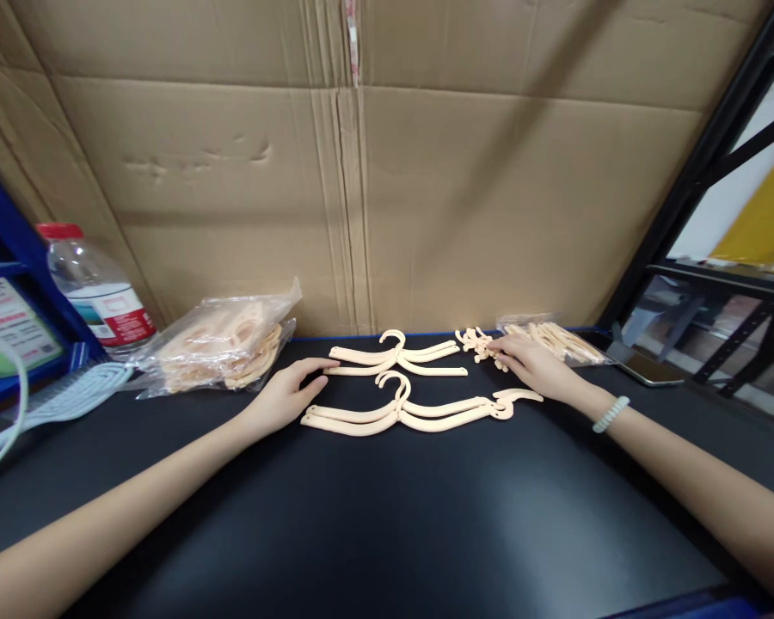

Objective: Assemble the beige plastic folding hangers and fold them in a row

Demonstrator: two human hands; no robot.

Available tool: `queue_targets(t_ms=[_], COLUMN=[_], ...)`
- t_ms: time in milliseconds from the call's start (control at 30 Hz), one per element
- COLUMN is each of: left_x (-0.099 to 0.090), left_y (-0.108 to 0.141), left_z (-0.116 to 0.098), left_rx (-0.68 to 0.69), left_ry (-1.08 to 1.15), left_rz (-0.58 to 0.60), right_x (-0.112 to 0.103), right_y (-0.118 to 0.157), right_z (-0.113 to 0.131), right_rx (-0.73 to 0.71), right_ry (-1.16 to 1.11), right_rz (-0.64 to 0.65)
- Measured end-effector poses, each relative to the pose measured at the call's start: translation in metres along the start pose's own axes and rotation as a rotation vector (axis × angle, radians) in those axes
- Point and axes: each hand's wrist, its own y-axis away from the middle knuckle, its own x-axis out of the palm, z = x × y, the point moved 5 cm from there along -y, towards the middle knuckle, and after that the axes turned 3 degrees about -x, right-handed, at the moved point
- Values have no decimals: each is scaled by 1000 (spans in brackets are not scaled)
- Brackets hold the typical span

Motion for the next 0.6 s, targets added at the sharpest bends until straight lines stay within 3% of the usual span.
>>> queue_targets(t_ms=[600], left_x=[-2], left_y=[2], left_z=[-4], left_rx=[-8], left_ry=[2], left_rz=[28], right_x=[4], right_y=[6], right_z=[0], right_rx=[-75], right_ry=[-52], right_rz=[22])
